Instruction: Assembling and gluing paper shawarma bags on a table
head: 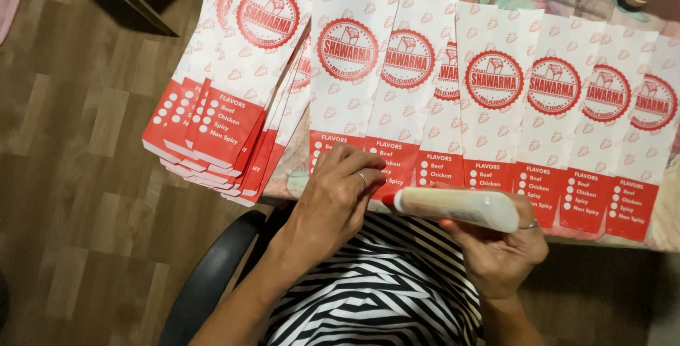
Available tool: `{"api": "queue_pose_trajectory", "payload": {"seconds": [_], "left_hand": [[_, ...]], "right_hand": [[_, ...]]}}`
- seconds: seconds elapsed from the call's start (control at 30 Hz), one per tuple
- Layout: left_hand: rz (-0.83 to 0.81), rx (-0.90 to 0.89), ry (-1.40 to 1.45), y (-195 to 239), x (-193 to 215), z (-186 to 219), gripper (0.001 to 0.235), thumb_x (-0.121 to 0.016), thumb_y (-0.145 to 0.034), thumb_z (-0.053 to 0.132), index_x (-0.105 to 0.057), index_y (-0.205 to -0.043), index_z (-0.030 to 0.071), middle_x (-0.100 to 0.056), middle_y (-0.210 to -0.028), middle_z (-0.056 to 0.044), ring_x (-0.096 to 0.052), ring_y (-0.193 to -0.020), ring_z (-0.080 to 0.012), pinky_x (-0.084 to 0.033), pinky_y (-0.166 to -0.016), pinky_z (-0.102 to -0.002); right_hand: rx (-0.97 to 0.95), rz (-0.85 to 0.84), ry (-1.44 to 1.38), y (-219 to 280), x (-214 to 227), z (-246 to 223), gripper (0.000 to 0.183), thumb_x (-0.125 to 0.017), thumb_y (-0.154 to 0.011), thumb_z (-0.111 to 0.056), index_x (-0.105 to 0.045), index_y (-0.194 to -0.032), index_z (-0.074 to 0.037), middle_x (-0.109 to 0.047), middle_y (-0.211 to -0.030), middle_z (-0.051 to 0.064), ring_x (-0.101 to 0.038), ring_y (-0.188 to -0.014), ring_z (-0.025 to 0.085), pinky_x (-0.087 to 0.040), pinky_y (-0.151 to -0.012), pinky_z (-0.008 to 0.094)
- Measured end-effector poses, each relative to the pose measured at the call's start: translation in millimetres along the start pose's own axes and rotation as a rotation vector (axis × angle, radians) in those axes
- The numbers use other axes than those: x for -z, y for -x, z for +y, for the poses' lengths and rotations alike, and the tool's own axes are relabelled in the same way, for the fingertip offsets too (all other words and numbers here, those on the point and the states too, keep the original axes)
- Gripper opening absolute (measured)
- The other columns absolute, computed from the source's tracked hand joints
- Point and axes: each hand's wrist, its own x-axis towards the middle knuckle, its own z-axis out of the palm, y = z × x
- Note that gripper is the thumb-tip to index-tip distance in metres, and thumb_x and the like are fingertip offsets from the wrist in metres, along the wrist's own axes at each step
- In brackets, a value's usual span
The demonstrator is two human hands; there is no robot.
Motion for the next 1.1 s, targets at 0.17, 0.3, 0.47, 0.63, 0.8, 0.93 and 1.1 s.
{"api": "queue_pose_trajectory", "payload": {"seconds": [0.17,0.3,0.47,0.63,0.8,0.93,1.1], "left_hand": [[-0.045,-0.001,-0.026,1.2,2.1,0.2,0.031,-0.056,-0.082,-0.02,-0.066,-0.11,-0.011,-0.066,-0.116,-0.018,-0.053,-0.101,-0.0331,-0.049,-0.086,-0.044],[-0.055,-0.02,-0.033,2.8,2.0,-1.9,0.024,-0.056,-0.087,-0.015,-0.065,-0.109,-0.009,-0.064,-0.118,-0.018,-0.053,-0.102,-0.0348,-0.048,-0.087,-0.046],[-0.011,-0.089,0.009,4.8,6.0,-5.8,0.026,-0.064,-0.085,-0.017,-0.063,-0.11,-0.01,-0.064,-0.119,-0.02,-0.051,-0.102,-0.0362,-0.049,-0.087,-0.046],[0.085,-0.066,-0.096,8.6,39.8,-9.2,0.024,-0.066,-0.091,-0.013,-0.062,-0.113,-0.005,-0.065,-0.116,-0.019,-0.051,-0.099,-0.0346,-0.049,-0.084,-0.047],[0.001,0.066,-0.16,21.0,53.3,-12.9,0.014,-0.069,-0.094,0.005,-0.068,-0.103,-0.004,-0.066,-0.115,-0.015,-0.057,-0.1,-0.0309,-0.048,-0.087,-0.044],[-0.07,0.137,-0.089,28.2,58.8,-16.8,0.031,-0.074,-0.088,0.01,-0.065,-0.114,-0.004,-0.063,-0.126,-0.015,-0.055,-0.111,-0.0329,-0.047,-0.1,-0.048],[-0.143,0.133,-0.004,34.3,64.5,-23.7,0.046,-0.073,-0.084,0.006,-0.059,-0.127,0.002,-0.058,-0.137,-0.016,-0.053,-0.124,-0.0346,-0.037,-0.113,-0.05]], "right_hand": [[0.037,-0.034,-0.068,-0.7,-21.7,-7.8,0.049,-0.094,-0.068,-0.007,-0.064,-0.105,0.004,-0.063,-0.098,0.009,-0.065,-0.087,0.017,-0.059,-0.08,0.026],[-0.037,0.04,0.013,3.8,-0.8,8.2,0.056,-0.094,-0.068,-0.008,-0.063,-0.112,0.008,-0.063,-0.096,0.011,-0.062,-0.086,0.018,-0.056,-0.08,0.029],[-0.074,0.123,-0.112,1.3,19.6,8.4,0.051,-0.089,-0.076,-0.015,-0.058,-0.113,0.002,-0.059,-0.1,0.008,-0.059,-0.092,0.016,-0.053,-0.084,0.029],[-0.087,0.174,-0.331,-0.8,0.3,2.1,0.058,-0.089,-0.073,-0.018,-0.057,-0.116,0.001,-0.064,-0.105,0.008,-0.063,-0.099,0.015,-0.059,-0.094,0.031],[-0.02,0.015,-0.152,-4.6,-27.1,-2.8,0.053,-0.091,-0.07,-0.017,-0.058,-0.107,0.001,-0.059,-0.096,0.008,-0.06,-0.088,0.016,-0.053,-0.081,0.026],[-0.018,-0.097,-0.152,-8.6,-42.6,-12.9,0.056,-0.093,-0.068,-0.011,-0.06,-0.111,0.002,-0.061,-0.096,0.007,-0.063,-0.088,0.016,-0.057,-0.081,0.027],[-0.024,-0.216,-0.334,-4.3,-66.4,-15.2,0.064,-0.094,-0.062,0.0,-0.059,-0.115,0.004,-0.063,-0.108,0.011,-0.068,-0.1,0.02,-0.066,-0.091,0.032]]}}
